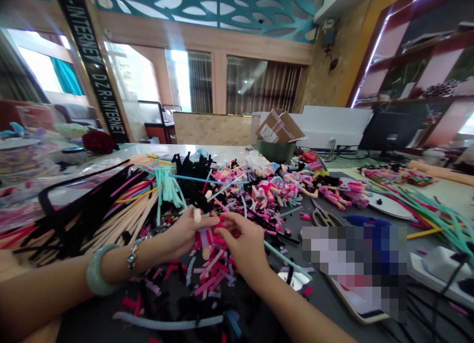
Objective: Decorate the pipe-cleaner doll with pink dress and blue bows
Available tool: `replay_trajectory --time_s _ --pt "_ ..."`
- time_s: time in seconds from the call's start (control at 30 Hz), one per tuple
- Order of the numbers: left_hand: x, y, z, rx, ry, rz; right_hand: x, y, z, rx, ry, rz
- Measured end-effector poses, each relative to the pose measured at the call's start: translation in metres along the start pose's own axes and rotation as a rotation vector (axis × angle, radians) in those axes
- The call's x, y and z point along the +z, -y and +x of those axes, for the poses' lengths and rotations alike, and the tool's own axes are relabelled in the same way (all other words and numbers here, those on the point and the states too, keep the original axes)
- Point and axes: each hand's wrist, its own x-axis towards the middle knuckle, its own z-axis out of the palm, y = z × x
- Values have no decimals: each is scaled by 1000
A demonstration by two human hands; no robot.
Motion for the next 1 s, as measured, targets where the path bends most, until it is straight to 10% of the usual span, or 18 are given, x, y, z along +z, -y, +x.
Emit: replay_trajectory --time_s 1.0 --pt "1 1 -2 28 -42 69 -3 1 -2 -277 -79 -336"
